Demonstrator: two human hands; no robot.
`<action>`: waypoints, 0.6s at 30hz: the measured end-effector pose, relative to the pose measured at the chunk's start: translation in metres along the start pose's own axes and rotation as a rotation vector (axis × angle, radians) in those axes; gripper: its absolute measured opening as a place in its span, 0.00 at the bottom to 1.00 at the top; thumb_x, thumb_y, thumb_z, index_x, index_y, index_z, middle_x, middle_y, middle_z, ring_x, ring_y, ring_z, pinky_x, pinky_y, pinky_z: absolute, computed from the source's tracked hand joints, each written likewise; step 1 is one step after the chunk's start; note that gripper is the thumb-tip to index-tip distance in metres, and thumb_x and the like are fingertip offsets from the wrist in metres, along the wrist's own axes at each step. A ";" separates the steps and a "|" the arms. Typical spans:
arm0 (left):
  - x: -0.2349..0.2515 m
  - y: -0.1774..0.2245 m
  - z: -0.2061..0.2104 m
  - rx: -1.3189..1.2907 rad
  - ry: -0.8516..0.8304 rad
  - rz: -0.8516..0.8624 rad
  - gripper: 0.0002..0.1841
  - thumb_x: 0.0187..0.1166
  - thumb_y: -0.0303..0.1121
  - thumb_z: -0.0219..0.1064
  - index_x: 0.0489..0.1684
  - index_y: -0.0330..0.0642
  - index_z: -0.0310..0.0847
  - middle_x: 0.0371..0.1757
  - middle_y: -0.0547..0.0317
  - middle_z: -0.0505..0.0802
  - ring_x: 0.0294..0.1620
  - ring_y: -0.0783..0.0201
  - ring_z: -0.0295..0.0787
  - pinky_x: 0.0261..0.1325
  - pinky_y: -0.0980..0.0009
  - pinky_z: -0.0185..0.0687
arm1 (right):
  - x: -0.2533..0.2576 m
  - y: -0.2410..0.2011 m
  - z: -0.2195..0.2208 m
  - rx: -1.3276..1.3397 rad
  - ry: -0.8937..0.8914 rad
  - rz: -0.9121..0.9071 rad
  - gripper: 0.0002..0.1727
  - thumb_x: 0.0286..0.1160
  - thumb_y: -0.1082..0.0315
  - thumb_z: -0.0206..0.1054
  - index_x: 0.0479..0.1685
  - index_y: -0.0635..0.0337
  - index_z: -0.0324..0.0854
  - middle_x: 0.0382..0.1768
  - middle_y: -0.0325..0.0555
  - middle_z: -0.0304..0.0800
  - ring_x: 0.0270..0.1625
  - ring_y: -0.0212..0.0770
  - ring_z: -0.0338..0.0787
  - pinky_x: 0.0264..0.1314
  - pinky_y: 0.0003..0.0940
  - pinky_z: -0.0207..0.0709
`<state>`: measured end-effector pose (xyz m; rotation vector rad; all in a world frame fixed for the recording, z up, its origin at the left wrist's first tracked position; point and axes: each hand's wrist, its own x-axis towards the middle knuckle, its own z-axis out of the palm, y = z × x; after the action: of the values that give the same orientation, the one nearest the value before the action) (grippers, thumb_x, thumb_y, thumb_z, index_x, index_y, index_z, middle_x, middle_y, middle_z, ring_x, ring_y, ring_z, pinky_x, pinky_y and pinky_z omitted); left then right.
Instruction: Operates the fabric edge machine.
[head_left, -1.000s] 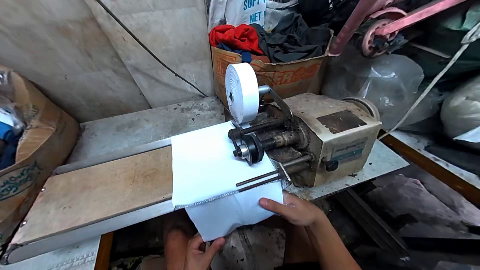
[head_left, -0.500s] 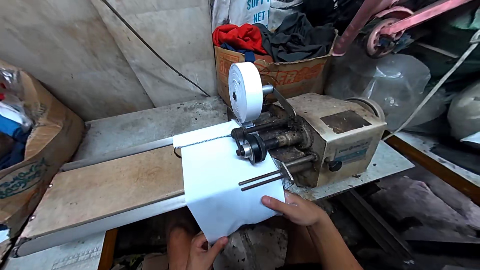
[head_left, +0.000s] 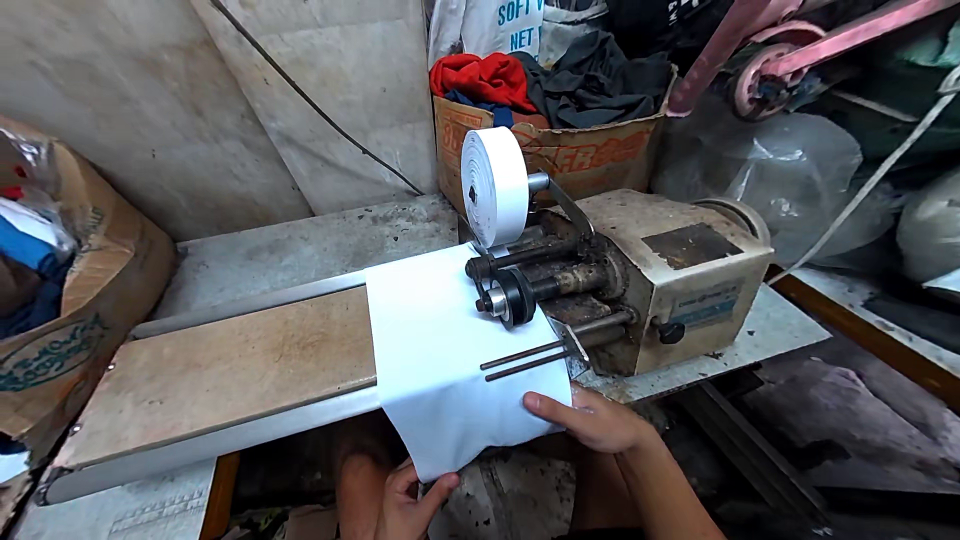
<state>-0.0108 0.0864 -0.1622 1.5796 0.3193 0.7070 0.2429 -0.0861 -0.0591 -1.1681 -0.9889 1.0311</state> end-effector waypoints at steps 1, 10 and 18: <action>0.000 0.000 0.000 -0.002 0.002 -0.008 0.09 0.69 0.38 0.82 0.44 0.54 0.96 0.48 0.68 0.98 0.51 0.72 0.94 0.59 0.70 0.91 | 0.000 0.001 0.000 -0.011 0.001 -0.005 0.16 0.87 0.51 0.63 0.62 0.48 0.84 0.52 0.27 0.95 0.56 0.26 0.92 0.67 0.31 0.85; 0.003 0.008 0.004 0.040 -0.004 0.009 0.11 0.69 0.35 0.81 0.41 0.37 0.94 0.48 0.58 0.97 0.54 0.70 0.93 0.64 0.67 0.89 | -0.012 -0.011 0.021 -0.015 0.242 -0.010 0.12 0.82 0.55 0.69 0.59 0.41 0.84 0.49 0.23 0.97 0.52 0.23 0.93 0.63 0.26 0.87; 0.000 0.006 0.001 0.013 0.004 0.037 0.09 0.70 0.32 0.80 0.41 0.37 0.94 0.52 0.59 0.97 0.58 0.71 0.92 0.67 0.68 0.87 | -0.008 -0.010 0.018 -0.026 0.220 -0.025 0.11 0.84 0.54 0.66 0.60 0.37 0.84 0.50 0.20 0.96 0.53 0.22 0.93 0.64 0.26 0.86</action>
<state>-0.0107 0.0846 -0.1565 1.6001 0.2989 0.7383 0.2248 -0.0908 -0.0478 -1.2580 -0.8427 0.8510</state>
